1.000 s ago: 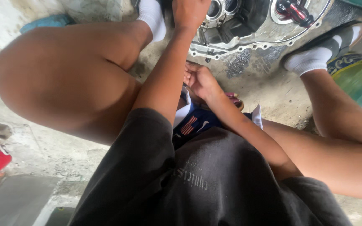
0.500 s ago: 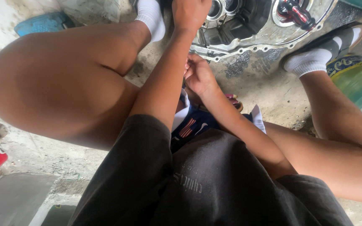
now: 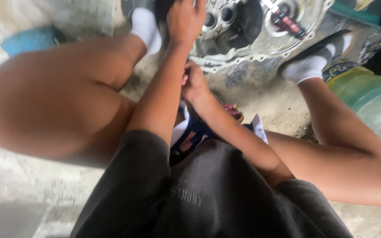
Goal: The person sits on the floor and uses a screwdriver to scrape residue from the inside of a disassembled engine casing. They then use a brush dipped in liquid from a green tray to scrub the interior surfaces of the casing.
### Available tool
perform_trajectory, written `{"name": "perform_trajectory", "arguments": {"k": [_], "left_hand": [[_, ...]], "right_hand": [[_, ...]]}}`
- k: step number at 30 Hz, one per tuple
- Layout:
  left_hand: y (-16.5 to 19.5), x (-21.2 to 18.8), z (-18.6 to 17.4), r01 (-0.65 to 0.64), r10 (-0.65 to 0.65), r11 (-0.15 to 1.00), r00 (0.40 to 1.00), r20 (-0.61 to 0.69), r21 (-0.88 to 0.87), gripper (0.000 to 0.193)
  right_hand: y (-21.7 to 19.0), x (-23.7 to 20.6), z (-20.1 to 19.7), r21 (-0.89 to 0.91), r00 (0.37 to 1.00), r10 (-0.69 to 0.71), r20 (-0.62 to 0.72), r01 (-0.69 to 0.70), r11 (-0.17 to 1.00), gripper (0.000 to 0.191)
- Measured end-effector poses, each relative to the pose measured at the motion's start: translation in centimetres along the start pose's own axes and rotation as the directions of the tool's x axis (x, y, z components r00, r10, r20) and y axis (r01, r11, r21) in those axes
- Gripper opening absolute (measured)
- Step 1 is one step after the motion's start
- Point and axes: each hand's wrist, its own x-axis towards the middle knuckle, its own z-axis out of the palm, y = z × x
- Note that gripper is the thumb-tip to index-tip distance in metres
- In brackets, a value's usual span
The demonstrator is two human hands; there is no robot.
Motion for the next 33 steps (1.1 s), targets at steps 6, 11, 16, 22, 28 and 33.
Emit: {"name": "perform_trajectory", "arguments": {"k": [6,11,16,22,28,33], "left_hand": [[2.1,-0.6,-0.7,0.029,-0.029,0.999,1.000,0.005,-0.013,0.046],[2.9,-0.7,-0.9,0.076,-0.080,0.996,0.992,0.102,0.039,0.048],[3.5,-0.8,-1.0,0.064,-0.066,0.998,0.988,0.139,0.019,0.049],[4.6,-1.1,-2.0,0.026,-0.030,0.999,0.995,0.099,0.039,0.050],[4.4,-1.4,-1.9,0.072,-0.075,0.996,0.994,0.074,0.045,0.051],[3.5,-1.3,-1.1,0.078,-0.084,0.995,0.992,0.090,0.061,0.050]], "right_hand": [[-0.4,-1.9,1.3,-0.101,0.995,-0.050,-0.081,0.042,0.994,0.016],[-1.0,-5.4,3.3,-0.369,0.944,-0.257,-0.206,0.168,0.914,0.014],[-2.1,-8.4,4.5,-0.423,0.961,-0.218,-0.169,0.129,0.897,0.008],[-2.6,-9.4,3.7,-0.330,0.994,-0.078,-0.080,0.048,0.943,0.013],[-2.0,-8.6,1.6,-0.298,0.998,0.018,0.058,0.001,0.955,0.015],[-6.8,-13.1,0.5,-0.716,0.898,-0.312,0.312,0.438,0.544,0.015]]}}
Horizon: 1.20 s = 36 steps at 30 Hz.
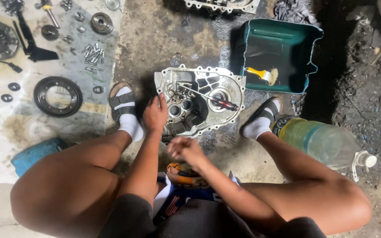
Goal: The person sits on the floor and uses a screwdriver to scrape residue from the inside of a disassembled engine casing. They then use a brush dipped in liquid from a green tray to scrub the interior surfaces of the casing.
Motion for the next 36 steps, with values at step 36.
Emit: {"name": "perform_trajectory", "arguments": {"k": [36], "left_hand": [[0.4,-0.3,0.6,-0.046,0.045,0.999,0.999,0.007,0.018,0.047]], "right_hand": [[-3.6,-7.8,-17.9,-0.861,0.694,-0.599,-0.400,-0.059,0.506,0.044]]}}
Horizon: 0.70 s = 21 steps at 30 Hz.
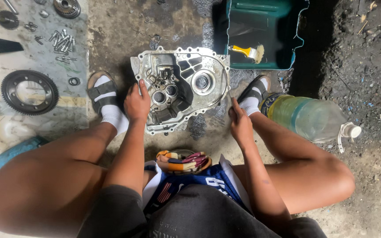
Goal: The person sits on the floor and uses a screwdriver to scrape residue from the inside of a disassembled engine casing. They then use a brush dipped in liquid from a green tray to scrub the interior surfaces of the casing.
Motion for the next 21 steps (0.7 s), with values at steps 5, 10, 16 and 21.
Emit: {"name": "perform_trajectory", "arguments": {"k": [5,10,16,21], "left_hand": [[-0.1,0.0,0.0,-0.036,0.035,0.999,0.999,-0.039,-0.022,0.047],[-0.1,-0.2,0.2,-0.009,0.009,1.000,1.000,0.016,0.002,0.049],[0.2,-0.6,0.1,0.024,-0.024,1.000,1.000,-0.005,0.004,0.050],[-0.3,-0.5,0.4,-0.011,0.011,0.999,1.000,-0.012,0.032,0.051]], "right_hand": [[-0.2,-0.7,-0.8,-0.106,0.991,0.132,0.027,-0.128,0.986,0.047],[-1.9,1.6,-0.4,-0.169,0.983,0.178,0.038,-0.169,0.971,0.044],[-1.8,2.0,-1.7,-0.123,0.993,0.119,0.019,-0.116,0.986,0.043],[-1.5,2.4,-2.4,-0.082,1.000,0.028,-0.009,-0.028,0.996,0.039]]}}
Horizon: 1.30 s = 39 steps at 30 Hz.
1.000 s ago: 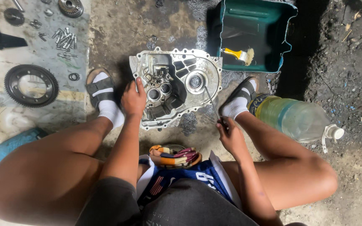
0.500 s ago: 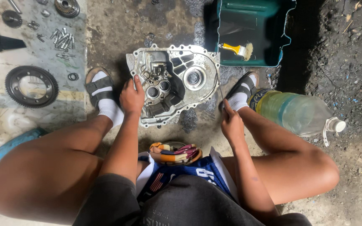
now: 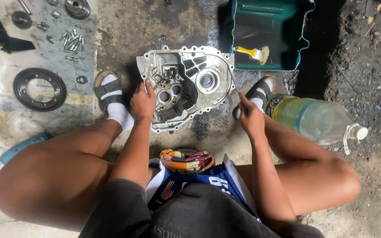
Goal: The person sits on the floor and uses a screwdriver to scrape residue from the inside of a disassembled engine casing. They then use a brush dipped in liquid from a green tray to scrub the interior surfaces of the casing.
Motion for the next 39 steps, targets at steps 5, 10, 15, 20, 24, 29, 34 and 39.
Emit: {"name": "perform_trajectory", "arguments": {"k": [5,10,15,20,24,29,34,39], "left_hand": [[0.0,-0.1,0.4,0.009,-0.010,0.999,1.000,0.025,0.041,0.051],[-0.2,0.0,0.6,0.009,-0.009,0.999,1.000,-0.010,0.032,0.051],[-0.7,-0.2,1.1,-0.003,0.003,1.000,1.000,-0.003,0.026,0.051],[-0.9,0.1,1.0,0.001,-0.001,1.000,1.000,-0.003,0.024,0.050],[-0.9,0.2,0.9,0.008,-0.007,0.999,1.000,-0.022,0.034,0.050],[-1.0,0.1,1.0,-0.002,0.002,1.000,1.000,-0.026,0.022,0.049],[-1.1,-0.1,1.1,-0.026,0.026,1.000,0.998,-0.053,0.004,0.047],[-1.2,0.0,1.4,-0.008,0.009,1.000,0.998,-0.059,0.023,0.048]], "right_hand": [[0.1,1.1,0.3,0.000,0.997,0.049,0.056,-0.049,0.999,0.040],[0.9,0.5,0.4,0.160,0.999,0.015,0.041,-0.022,0.987,0.038],[0.2,2.3,1.7,0.213,0.995,-0.086,0.045,0.075,0.974,0.037],[-0.4,3.3,-0.6,0.020,0.992,0.007,0.123,-0.009,1.000,0.039],[-0.8,3.9,-2.5,-0.095,0.989,-0.087,0.116,0.098,0.991,0.040],[-1.5,5.8,-0.8,-0.159,0.986,-0.123,0.109,0.140,0.977,0.042],[-0.1,3.9,-0.5,-0.195,0.995,-0.048,0.087,0.065,0.979,0.042],[1.2,-2.2,-0.6,-0.322,0.994,0.030,0.109,0.007,0.947,0.044]]}}
